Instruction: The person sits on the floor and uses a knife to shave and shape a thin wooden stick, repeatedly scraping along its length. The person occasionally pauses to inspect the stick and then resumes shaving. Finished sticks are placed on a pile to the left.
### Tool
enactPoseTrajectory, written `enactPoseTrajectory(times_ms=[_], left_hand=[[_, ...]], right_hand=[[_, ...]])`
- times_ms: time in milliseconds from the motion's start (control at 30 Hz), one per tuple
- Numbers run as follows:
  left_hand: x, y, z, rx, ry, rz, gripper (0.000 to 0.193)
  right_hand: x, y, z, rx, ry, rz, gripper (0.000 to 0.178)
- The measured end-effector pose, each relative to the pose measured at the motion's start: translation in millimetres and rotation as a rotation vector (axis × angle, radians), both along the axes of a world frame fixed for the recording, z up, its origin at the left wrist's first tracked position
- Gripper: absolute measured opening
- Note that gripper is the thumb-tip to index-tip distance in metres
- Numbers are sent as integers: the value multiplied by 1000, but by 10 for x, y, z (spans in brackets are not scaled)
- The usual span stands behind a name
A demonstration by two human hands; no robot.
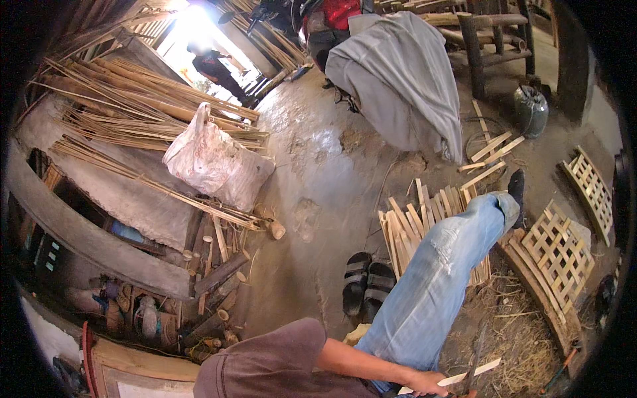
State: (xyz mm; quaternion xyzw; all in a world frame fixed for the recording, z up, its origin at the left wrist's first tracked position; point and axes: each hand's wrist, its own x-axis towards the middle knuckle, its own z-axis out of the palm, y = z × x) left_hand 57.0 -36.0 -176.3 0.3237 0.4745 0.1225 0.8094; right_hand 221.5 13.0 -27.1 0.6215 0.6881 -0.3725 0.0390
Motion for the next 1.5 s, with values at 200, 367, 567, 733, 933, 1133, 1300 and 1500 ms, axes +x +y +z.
enactPoseTrajectory(times_ms=[200,367,567,733,933,1133,1300,1500], left_hand=[[-12,33,-24,0,-41,29,31],[-41,45,17,2,-50,32,30],[-33,50,28,-1,-69,37,28],[-24,84,36,-5,-83,29,27],[-42,74,56,-15,-90,32,26],[-40,-31,70,-32,-96,35,25],[-54,-53,222,-34,-85,-18,24],[-300,42,741,57,11,-37,38]], right_hand=[[65,-90,-141,42,35,-30,39],[17,-105,-79,44,-19,-30,41],[34,-108,-70,40,9,-10,41],[47,-97,-104,56,-9,-10,40],[138,-121,-265,77,38,21,41],[41,-147,-73,41,-67,42,42],[26,-244,-16,-38,-141,-24,43],[108,-335,-443,241,-17,-26,30]])
